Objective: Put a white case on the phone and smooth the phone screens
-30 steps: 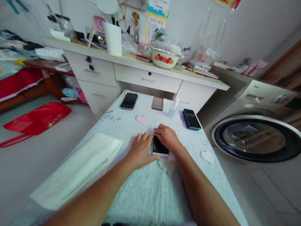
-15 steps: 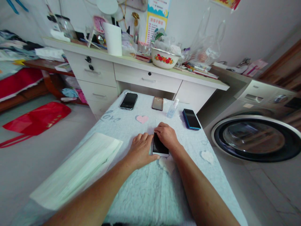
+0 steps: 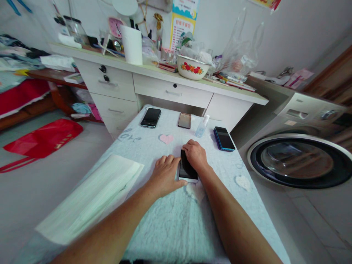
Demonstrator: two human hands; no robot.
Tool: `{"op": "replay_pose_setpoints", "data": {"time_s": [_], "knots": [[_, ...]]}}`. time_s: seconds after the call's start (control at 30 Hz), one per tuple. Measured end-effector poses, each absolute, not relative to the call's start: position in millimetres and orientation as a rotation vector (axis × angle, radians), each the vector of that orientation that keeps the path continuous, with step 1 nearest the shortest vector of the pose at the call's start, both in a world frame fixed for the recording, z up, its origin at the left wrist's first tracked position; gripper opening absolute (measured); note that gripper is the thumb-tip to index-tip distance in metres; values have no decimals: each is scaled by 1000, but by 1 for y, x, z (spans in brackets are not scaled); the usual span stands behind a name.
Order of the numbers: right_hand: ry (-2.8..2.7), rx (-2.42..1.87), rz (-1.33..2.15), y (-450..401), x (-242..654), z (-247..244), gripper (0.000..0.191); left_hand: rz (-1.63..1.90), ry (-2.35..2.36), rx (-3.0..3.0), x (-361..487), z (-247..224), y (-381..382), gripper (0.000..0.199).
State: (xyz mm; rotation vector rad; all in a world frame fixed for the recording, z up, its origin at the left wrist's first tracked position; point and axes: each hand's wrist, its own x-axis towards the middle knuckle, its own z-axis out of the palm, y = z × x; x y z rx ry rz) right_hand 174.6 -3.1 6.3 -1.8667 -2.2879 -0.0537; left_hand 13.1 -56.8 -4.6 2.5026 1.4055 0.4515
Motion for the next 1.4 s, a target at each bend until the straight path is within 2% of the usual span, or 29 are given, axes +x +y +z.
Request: {"op": "replay_pose_setpoints", "data": {"time_s": [0.47,1.07,1.4], "knots": [[-2330,-1841,-34,-8,176,11,26,437,1421,2491,14,-7,-56,61],[-2556,-1499,426,-24,184,29,17,439,1411,2504,14,-6,-55,59],[-2384,-1841,157,-16,191,24,20,444,1397,2503,13,-5,-57,65]]}}
